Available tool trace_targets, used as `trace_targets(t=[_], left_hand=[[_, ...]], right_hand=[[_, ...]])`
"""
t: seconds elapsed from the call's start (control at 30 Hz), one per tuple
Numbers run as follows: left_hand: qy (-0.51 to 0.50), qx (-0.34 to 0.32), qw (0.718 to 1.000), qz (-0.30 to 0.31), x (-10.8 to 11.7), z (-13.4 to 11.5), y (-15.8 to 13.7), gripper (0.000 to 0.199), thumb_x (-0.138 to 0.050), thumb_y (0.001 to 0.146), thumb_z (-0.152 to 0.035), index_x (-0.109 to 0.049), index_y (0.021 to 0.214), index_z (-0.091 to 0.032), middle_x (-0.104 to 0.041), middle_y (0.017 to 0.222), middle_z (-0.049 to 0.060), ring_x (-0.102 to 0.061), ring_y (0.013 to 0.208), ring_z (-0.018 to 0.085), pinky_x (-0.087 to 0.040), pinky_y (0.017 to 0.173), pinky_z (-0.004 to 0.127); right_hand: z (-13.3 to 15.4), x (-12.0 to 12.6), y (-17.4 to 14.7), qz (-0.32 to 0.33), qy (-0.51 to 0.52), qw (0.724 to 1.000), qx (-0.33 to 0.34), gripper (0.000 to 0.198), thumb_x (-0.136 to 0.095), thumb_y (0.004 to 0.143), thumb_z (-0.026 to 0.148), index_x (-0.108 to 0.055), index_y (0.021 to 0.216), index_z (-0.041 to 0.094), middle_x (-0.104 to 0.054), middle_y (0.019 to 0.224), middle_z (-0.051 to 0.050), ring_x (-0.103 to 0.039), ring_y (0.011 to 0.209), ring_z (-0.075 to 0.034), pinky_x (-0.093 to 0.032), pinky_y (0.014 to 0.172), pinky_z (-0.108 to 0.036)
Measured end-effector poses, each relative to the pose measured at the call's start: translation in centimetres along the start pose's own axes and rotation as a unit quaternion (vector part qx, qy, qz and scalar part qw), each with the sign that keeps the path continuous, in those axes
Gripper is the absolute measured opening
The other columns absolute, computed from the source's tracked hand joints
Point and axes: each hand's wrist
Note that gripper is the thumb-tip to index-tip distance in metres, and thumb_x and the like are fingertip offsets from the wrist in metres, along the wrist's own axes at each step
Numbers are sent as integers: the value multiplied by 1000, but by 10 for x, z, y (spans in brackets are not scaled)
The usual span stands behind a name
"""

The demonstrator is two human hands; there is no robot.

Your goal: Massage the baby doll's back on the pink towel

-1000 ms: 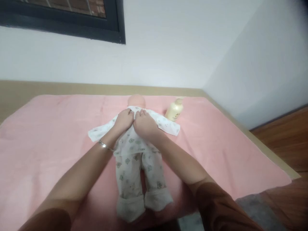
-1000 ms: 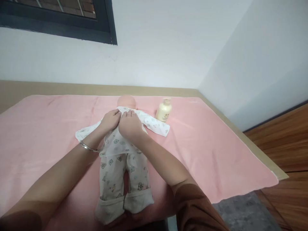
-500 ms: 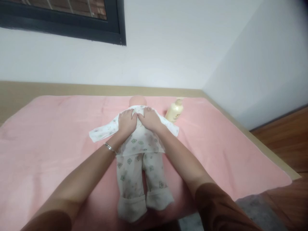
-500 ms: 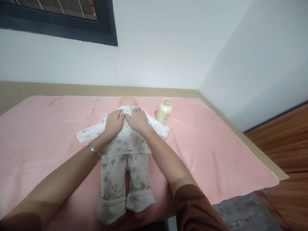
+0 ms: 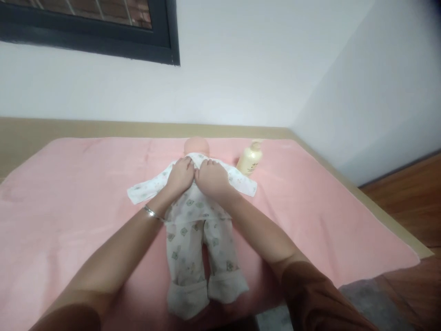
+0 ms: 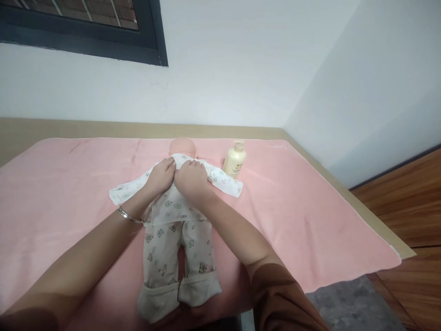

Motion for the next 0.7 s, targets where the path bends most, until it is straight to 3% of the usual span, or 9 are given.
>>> trace_targets(t=[0.1,0.2,0.37,0.53,0.7], left_hand=[[5,7,1000,-17,-4,9,6,39,-27,98,-27,-65,99,-15,-69,115,17,-61,112,28,-47,105,43],[52,-2,998,-24,-5,4,2,37,-27,98,-26,-63,102,-14,-67,116,18,-59,114,30,-46,105,46],[127,-31,991,-3,-2,-17,-16,39,-30,96,-20,-64,113,-9,-64,126,21,-55,125,33,-44,108,52],[53,-2,998,36,1,-16,-16,48,-29,99,-25,-64,129,-12,-53,150,15,-42,145,30,-35,121,51],[-41,31,998,26,-3,8,0,51,-32,96,-27,-62,137,-19,-47,157,7,-36,151,26,-26,127,47]], right_hand=[[6,0,-8,-5,-6,1000,10,43,-33,102,26,-57,128,1,-61,128,-29,-60,119,-30,-45,104,-42],[-2,-1,-2,-3,16,1000,26,42,-32,102,24,-60,125,3,-64,125,-26,-61,117,-29,-46,103,-40],[-26,-7,23,23,77,997,-7,61,-26,105,43,-54,134,-2,-58,138,-26,-54,129,-33,-39,111,-42],[-28,-9,26,33,62,997,-20,67,-26,106,46,-46,142,-6,-49,148,-30,-46,138,-34,-31,117,-45],[-5,1,2,24,17,1000,5,61,-29,105,39,-50,137,-8,-52,142,-34,-51,132,-37,-36,112,-48]])
Point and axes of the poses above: each hand's wrist, its own y-axis towards the middle knuckle, its own x-axis out of the back of the hand, z = x × y
